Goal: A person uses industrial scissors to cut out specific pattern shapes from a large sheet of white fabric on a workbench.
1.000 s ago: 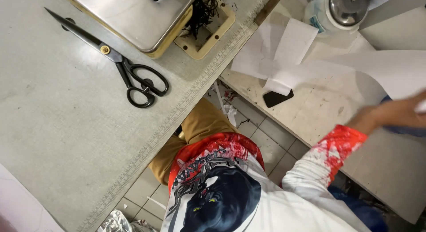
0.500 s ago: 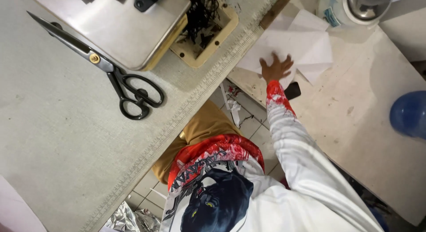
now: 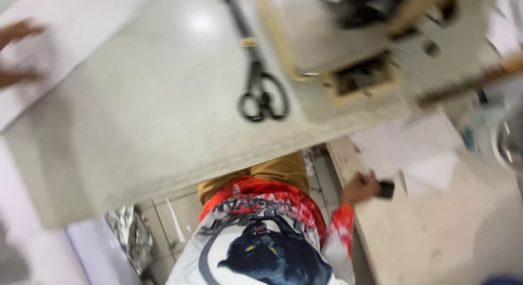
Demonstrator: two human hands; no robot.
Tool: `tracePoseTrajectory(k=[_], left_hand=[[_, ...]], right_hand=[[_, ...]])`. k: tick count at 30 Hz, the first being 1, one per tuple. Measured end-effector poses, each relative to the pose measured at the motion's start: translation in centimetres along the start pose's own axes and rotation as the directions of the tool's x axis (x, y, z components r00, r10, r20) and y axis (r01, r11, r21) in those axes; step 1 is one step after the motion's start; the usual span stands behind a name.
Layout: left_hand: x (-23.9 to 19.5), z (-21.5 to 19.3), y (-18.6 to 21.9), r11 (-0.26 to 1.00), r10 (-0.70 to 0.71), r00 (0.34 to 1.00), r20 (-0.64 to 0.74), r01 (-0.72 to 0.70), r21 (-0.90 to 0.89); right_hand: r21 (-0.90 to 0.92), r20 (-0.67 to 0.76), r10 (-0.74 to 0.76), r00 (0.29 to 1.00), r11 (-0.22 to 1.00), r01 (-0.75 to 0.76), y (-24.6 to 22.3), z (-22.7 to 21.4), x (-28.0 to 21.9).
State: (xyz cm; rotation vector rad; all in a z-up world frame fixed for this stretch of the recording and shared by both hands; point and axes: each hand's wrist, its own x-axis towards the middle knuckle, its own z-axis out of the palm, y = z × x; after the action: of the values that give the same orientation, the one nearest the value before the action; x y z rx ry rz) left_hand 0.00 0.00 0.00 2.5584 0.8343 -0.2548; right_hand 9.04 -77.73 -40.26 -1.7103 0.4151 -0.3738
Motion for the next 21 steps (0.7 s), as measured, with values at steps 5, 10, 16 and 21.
tracePoseTrajectory(k=[5, 10, 16, 21], left_hand=[[-2.7, 9.3, -9.2, 0.935, 0.354, 0.72, -0.597, -0.251, 0.252], [-13.1, 10.1, 2.3, 0.996, 0.084, 0.822, -0.564, -0.056, 0.066], [-21.0, 11.1, 2.6, 0.994, -0.109, 0.881, -0.46, 0.088, -0.067], [-23.8, 12.6, 3.3, 0.986, -0.107, 0.866, -0.489, 0.157, 0.063]], right_hand=[[-0.342, 0.175, -0.65, 0.739, 0.664, 0.665, -23.0, 3.0, -0.3], [0.054, 0.46, -0.799, 0.387, 0.46, 0.886, -34.1, 9.0, -3.0], [0.247, 0.702, -0.698, 0.14, 0.423, 0.872, -39.7, 19.1, -9.8], [0.115, 0.815, -0.551, 0.179, 0.456, 0.883, -40.9, 21.0, -9.7]])
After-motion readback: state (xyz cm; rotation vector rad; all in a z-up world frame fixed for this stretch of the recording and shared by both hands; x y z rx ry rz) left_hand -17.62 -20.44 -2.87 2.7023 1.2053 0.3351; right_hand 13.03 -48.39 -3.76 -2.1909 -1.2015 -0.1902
